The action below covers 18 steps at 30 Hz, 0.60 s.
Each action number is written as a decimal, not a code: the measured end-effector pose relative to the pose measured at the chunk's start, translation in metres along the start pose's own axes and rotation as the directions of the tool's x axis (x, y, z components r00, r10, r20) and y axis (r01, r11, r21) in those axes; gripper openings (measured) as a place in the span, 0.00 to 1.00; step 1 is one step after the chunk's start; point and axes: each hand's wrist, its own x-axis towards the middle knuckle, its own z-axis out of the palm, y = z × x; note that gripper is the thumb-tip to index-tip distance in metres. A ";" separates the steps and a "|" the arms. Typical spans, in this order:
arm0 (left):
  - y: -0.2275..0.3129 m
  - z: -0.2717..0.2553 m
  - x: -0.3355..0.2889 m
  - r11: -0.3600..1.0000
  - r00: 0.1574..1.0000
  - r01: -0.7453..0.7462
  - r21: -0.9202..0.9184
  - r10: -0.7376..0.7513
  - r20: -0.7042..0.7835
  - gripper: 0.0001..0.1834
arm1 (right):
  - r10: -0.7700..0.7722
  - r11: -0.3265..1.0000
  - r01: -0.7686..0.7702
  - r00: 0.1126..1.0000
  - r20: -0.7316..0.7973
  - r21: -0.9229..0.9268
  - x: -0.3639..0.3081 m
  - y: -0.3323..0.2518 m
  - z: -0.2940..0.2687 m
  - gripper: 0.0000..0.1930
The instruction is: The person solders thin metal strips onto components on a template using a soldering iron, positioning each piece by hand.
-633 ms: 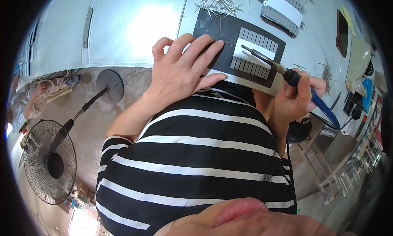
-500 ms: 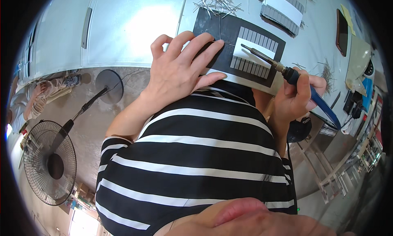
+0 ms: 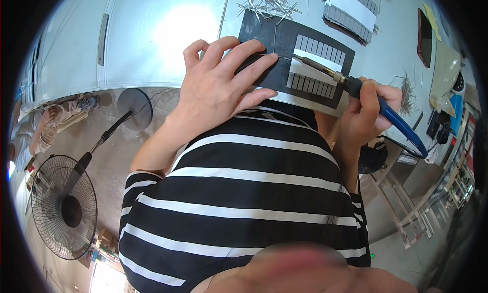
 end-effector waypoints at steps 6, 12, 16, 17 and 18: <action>-0.001 0.001 0.000 1.000 1.000 0.001 0.000 -0.001 -0.004 0.26 | 0.027 1.000 -0.027 0.999 0.029 0.016 -0.001 -0.003 0.000 0.08; -0.002 -0.001 0.001 0.999 1.000 0.009 -0.037 -0.010 -0.017 0.26 | -0.085 0.993 0.092 0.992 0.091 -0.074 -0.008 0.015 -0.014 0.02; -0.001 -0.006 0.004 0.989 0.998 0.065 -0.133 -0.066 -0.005 0.23 | -0.156 0.985 0.165 0.974 0.165 -0.043 -0.008 0.023 -0.023 0.11; -0.002 -0.006 0.006 0.989 0.998 0.066 -0.131 -0.067 -0.004 0.23 | -0.156 0.986 0.165 0.974 0.165 -0.041 -0.008 0.022 -0.022 0.11; -0.004 -0.005 0.008 0.991 0.998 0.046 -0.126 -0.050 -0.028 0.21 | -0.156 0.985 0.165 0.979 0.134 -0.060 -0.009 0.020 -0.019 0.11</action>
